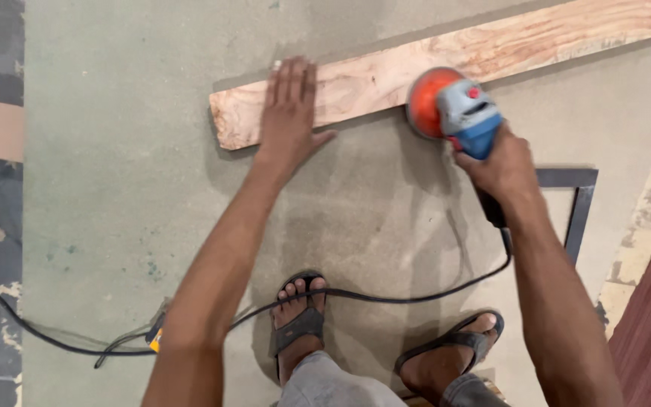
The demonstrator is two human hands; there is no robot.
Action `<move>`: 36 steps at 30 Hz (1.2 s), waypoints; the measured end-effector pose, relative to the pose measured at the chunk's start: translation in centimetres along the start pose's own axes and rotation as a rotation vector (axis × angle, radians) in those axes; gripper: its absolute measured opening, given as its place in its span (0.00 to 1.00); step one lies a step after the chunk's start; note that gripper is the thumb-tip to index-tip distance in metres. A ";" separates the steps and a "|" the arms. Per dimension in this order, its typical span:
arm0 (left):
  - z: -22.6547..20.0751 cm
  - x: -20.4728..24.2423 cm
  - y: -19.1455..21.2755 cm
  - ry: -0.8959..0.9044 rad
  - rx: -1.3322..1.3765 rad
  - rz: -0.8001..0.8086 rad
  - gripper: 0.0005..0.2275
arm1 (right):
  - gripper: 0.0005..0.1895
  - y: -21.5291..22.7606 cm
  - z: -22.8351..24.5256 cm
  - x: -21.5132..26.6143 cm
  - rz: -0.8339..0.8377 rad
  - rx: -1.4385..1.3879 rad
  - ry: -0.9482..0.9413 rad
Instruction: The person uses an angle grinder with a sanding disc to smooth the surface of a long wooden plank. They hold the plank steady with one hand while moving the tool back and forth along its length. The person flips the plank over to sand the other side and continues the process until the clip ends.
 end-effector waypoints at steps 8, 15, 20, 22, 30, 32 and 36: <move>0.8 -0.4 -0.6 -0.001 0.109 -0.091 0.49 | 0.38 3.7 -5.5 -1.4 -0.141 -0.160 -0.016; 9.8 8.3 2.2 0.024 0.167 -0.127 0.36 | 0.39 -2.4 4.2 0.0 -0.002 -0.124 0.102; 14.1 14.4 2.6 0.136 0.131 -0.163 0.22 | 0.39 -9.3 13.6 3.1 0.135 -0.053 0.173; 15.1 15.6 2.4 0.208 0.143 -0.235 0.19 | 0.36 -11.8 17.1 4.4 0.164 -0.043 0.195; 14.6 14.7 1.3 0.307 0.111 -0.393 0.09 | 0.37 -15.3 21.5 6.6 0.246 0.038 0.226; 13.4 14.1 1.4 0.277 0.123 -0.418 0.10 | 0.38 -13.7 19.0 6.3 0.181 -0.014 0.182; 9.7 11.1 1.0 0.237 0.158 -0.382 0.10 | 0.47 -9.2 12.7 4.4 0.050 0.012 0.118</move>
Point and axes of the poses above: each hand's wrist, its own x-axis away from the middle knuckle, its own y-axis out of the back of the hand, z = x × y, the point moved 7 cm from there along -x, towards the middle knuckle, and after that the axes turned 12 degrees about -x, right-handed, at the moved point
